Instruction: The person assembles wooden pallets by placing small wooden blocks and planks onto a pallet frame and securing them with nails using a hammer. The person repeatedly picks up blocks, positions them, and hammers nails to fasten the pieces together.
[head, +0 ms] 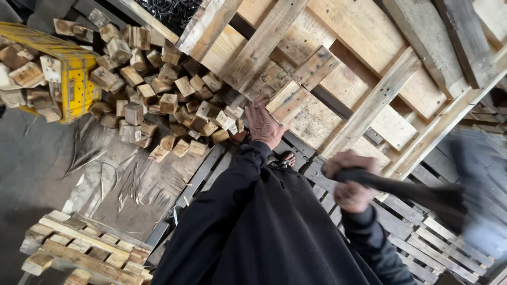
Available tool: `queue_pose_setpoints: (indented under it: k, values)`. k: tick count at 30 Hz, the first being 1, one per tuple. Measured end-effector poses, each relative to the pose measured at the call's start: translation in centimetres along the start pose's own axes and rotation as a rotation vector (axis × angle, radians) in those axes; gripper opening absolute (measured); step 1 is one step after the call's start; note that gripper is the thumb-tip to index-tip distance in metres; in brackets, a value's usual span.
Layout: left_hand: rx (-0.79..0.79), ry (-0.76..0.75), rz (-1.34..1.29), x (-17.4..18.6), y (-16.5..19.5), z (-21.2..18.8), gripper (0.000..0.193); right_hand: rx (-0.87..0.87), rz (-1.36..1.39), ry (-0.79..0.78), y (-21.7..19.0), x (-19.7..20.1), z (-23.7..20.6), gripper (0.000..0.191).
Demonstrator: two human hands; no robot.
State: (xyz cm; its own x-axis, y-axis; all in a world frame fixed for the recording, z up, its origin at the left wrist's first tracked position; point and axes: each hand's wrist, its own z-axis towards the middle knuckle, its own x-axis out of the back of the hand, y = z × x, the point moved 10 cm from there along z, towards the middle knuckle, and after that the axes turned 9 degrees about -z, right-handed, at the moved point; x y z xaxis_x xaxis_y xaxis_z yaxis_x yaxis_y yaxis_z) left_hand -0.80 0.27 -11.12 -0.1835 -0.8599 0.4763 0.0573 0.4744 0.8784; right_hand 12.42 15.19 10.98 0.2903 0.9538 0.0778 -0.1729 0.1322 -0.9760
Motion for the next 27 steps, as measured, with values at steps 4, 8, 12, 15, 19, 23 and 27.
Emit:
queue_pose_setpoints:
  k: [4,8,12,15,19,23,27]
  values:
    - [0.043,-0.07,0.063,-0.6,-0.8,0.0,0.097,-0.697,-0.778,-0.346,10.7,-0.8,-3.7,0.032]
    - [0.033,-0.071,0.203,-1.5,-0.4,-0.4,0.12,-0.789,-0.606,-0.145,12.9,0.0,-5.3,0.036]
    - [0.178,-0.057,-0.013,-1.6,-1.1,-0.6,0.1,-0.723,-0.604,-0.177,14.1,-0.3,-5.2,0.041]
    - [0.08,-0.004,-0.181,1.1,0.6,-0.4,0.11,-1.016,-0.324,-0.042,15.7,1.7,-9.3,0.044]
    - [0.12,-0.074,-0.414,3.0,2.4,-2.5,0.096,-0.819,-0.388,0.084,10.9,6.2,-15.3,0.049]
    - [-0.085,-0.235,-0.025,0.2,5.2,-5.0,0.091,-0.839,-0.603,0.114,8.3,10.3,-23.3,0.043]
    - [0.171,0.056,-0.693,0.4,-0.4,-1.8,0.106,-0.804,-0.52,0.209,9.6,12.4,-26.1,0.036]
